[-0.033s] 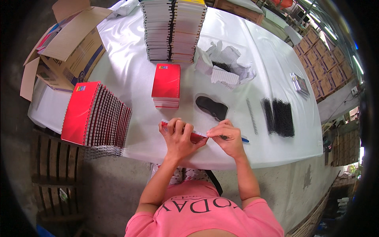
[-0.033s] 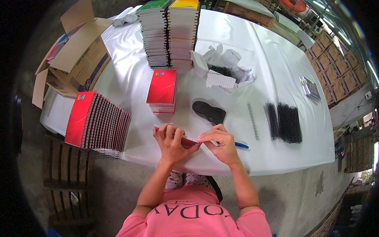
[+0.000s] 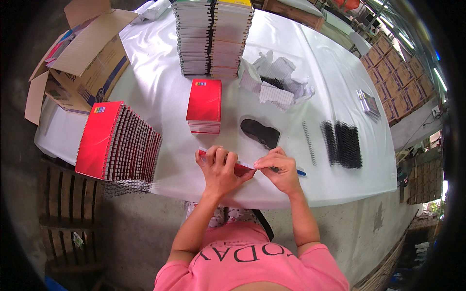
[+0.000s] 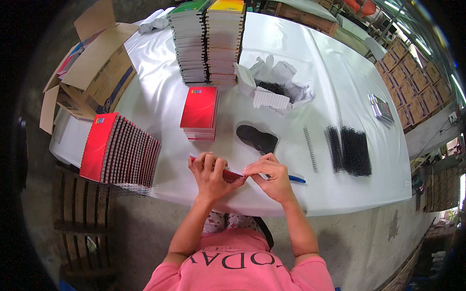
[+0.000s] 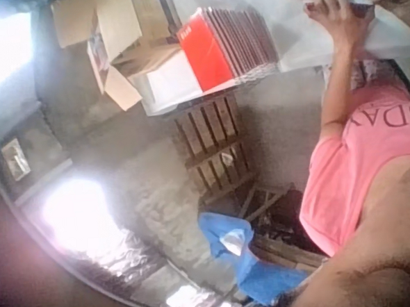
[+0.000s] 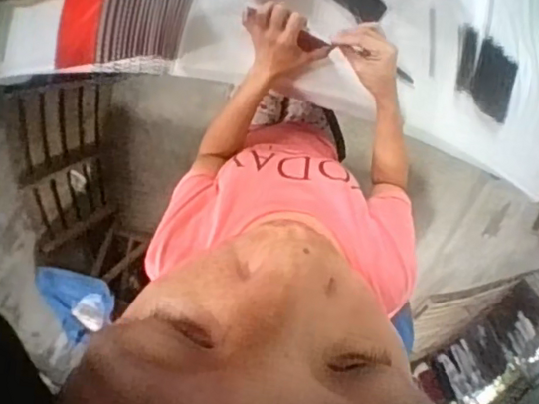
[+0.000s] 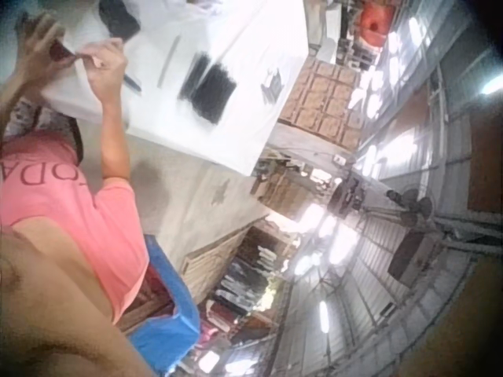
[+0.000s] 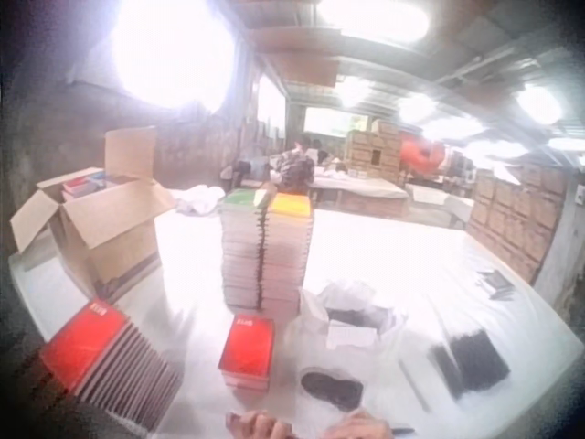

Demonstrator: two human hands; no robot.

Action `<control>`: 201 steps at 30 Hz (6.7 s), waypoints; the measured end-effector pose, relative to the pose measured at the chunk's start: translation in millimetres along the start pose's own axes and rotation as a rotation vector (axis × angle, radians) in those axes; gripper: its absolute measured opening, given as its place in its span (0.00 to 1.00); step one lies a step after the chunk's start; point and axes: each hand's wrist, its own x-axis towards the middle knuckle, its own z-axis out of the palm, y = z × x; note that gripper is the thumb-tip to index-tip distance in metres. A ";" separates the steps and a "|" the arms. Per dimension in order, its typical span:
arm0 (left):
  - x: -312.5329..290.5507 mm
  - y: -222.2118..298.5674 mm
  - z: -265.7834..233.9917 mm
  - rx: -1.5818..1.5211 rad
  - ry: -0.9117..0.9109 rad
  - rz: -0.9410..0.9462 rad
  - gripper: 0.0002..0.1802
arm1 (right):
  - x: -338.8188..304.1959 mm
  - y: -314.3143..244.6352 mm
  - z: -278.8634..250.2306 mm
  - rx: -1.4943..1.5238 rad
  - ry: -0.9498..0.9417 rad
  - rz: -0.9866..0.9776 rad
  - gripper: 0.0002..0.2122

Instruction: The person uses wire cutters to trim and crimp the ends of the spiral wire on several red notebooks, handling them one at a time and placing them into a stack.

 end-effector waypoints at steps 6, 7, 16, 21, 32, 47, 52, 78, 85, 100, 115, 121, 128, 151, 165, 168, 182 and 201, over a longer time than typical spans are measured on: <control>2.9 -2.3 -7.3 0.052 -0.074 0.025 0.30 | -0.6 -28.1 -12.0 -0.021 -0.200 0.281 0.15; 3.4 -2.5 -8.9 0.050 -0.087 0.034 0.30 | -2.0 -30.2 -10.1 0.017 -0.199 0.368 0.16; 1.6 -6.5 -18.8 -0.004 -0.126 0.055 0.26 | -2.9 -15.1 -13.9 -0.235 -0.300 0.028 0.15; 0.9 -14.0 -18.0 -0.040 -0.169 0.073 0.24 | 36.6 -26.2 -24.6 0.000 -0.614 0.580 0.17; 10.1 -13.1 -28.1 -0.163 -0.170 0.061 0.28 | 35.5 67.2 -18.8 -0.397 -0.083 0.174 0.19; 17.7 -10.2 -27.2 -0.203 -0.188 0.033 0.26 | 31.9 41.4 -8.1 0.168 -0.125 0.454 0.12; 14.9 -16.6 -24.8 -0.161 -0.202 0.062 0.27 | 32.7 16.0 -5.6 0.182 -0.253 0.261 0.13; 10.4 -42.0 -6.6 -0.698 -0.090 -0.379 0.48 | 47.4 9.4 29.5 0.405 -0.203 0.169 0.12; 10.3 -43.0 -1.6 -0.773 -0.158 -0.446 0.48 | 62.3 3.7 21.0 0.461 -0.181 0.298 0.13; 3.4 -13.0 -7.7 -0.437 0.011 -0.239 0.28 | -0.7 -27.8 70.3 -0.439 0.369 0.066 0.15; 7.3 -48.4 -9.5 -1.041 -0.401 -0.413 0.40 | 33.8 -9.0 -8.5 0.499 -0.048 0.308 0.07; 8.0 -50.7 -11.9 -1.093 -0.456 -0.446 0.40 | 34.6 7.3 18.8 0.406 -0.262 0.310 0.07; 4.4 -51.0 -8.8 -1.141 -0.462 -0.462 0.41 | 34.8 -11.4 24.3 0.430 -0.136 0.253 0.09; 1.4 -52.7 -3.3 -1.159 -0.430 -0.373 0.37 | 58.6 7.0 14.6 -0.347 0.149 0.133 0.08; 13.1 -13.8 -34.3 -1.068 -0.029 -0.500 0.16 | -111.3 12.5 -1.0 -0.878 0.045 0.309 0.23; 19.7 -6.7 -40.7 -0.778 0.068 -0.226 0.20 | -89.5 -16.3 8.2 -0.513 0.235 0.344 0.18; 20.2 -1.5 -57.4 -0.455 0.179 -0.093 0.24 | -20.5 -87.3 31.4 -0.428 0.090 0.049 0.17; 37.8 1.6 -89.0 -1.206 0.448 -0.603 0.23 | -76.6 13.8 -3.5 -1.051 0.025 0.516 0.23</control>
